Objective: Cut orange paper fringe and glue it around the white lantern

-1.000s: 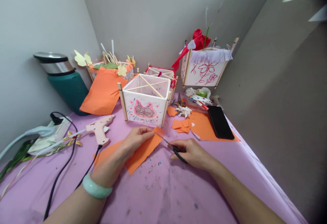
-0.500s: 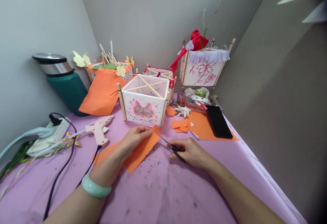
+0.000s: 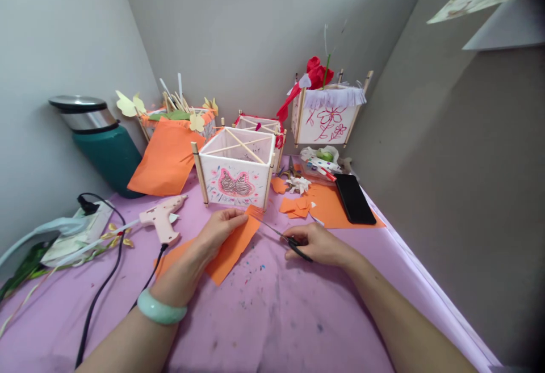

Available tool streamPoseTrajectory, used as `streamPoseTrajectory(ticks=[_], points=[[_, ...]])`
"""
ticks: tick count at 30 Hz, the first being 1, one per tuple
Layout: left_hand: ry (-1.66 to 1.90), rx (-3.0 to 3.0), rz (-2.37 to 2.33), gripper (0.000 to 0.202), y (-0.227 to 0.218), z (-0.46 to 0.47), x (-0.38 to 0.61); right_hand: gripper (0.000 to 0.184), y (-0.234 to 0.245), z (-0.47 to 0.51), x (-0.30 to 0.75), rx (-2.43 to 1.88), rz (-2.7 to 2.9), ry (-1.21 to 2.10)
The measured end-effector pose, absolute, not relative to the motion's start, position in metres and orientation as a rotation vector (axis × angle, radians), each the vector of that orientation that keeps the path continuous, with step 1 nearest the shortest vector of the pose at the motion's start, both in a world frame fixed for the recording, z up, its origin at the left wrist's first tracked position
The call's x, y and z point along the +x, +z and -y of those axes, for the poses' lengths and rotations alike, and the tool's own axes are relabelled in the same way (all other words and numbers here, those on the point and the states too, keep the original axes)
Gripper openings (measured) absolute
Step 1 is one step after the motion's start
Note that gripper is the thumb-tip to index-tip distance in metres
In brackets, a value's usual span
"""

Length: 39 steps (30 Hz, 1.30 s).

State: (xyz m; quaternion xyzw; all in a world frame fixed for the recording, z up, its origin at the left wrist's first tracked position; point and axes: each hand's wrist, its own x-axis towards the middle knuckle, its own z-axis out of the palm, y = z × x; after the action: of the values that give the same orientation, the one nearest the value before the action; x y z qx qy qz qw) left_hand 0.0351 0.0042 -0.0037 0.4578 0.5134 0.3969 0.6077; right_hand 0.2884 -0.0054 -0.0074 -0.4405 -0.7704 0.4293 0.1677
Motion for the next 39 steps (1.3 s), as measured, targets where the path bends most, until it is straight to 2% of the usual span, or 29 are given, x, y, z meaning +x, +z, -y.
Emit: streamPoseTrajectory(ticks=[8, 16, 33, 39], points=[[0.969, 1.093, -1.188, 0.027, -0.009, -0.006, 0.031, 0.047, -0.012, 0.000, 0.292, -1.212, 2.023, 1.361], [0.922, 1.012, -1.124, 0.029, -0.006, -0.003, 0.035, 0.050, -0.017, -0.002, 0.292, -1.140, 2.029, 1.332], [0.920, 1.013, -1.087, 0.027, 0.001, 0.000, 0.037, 0.049, -0.012, 0.000, 0.293, -1.188, 2.093, 1.349], [0.912, 0.980, -1.126, 0.026, 0.003, -0.001, 0.038, 0.039, -0.007, 0.004, 0.292, -1.221, 2.160, 1.288]])
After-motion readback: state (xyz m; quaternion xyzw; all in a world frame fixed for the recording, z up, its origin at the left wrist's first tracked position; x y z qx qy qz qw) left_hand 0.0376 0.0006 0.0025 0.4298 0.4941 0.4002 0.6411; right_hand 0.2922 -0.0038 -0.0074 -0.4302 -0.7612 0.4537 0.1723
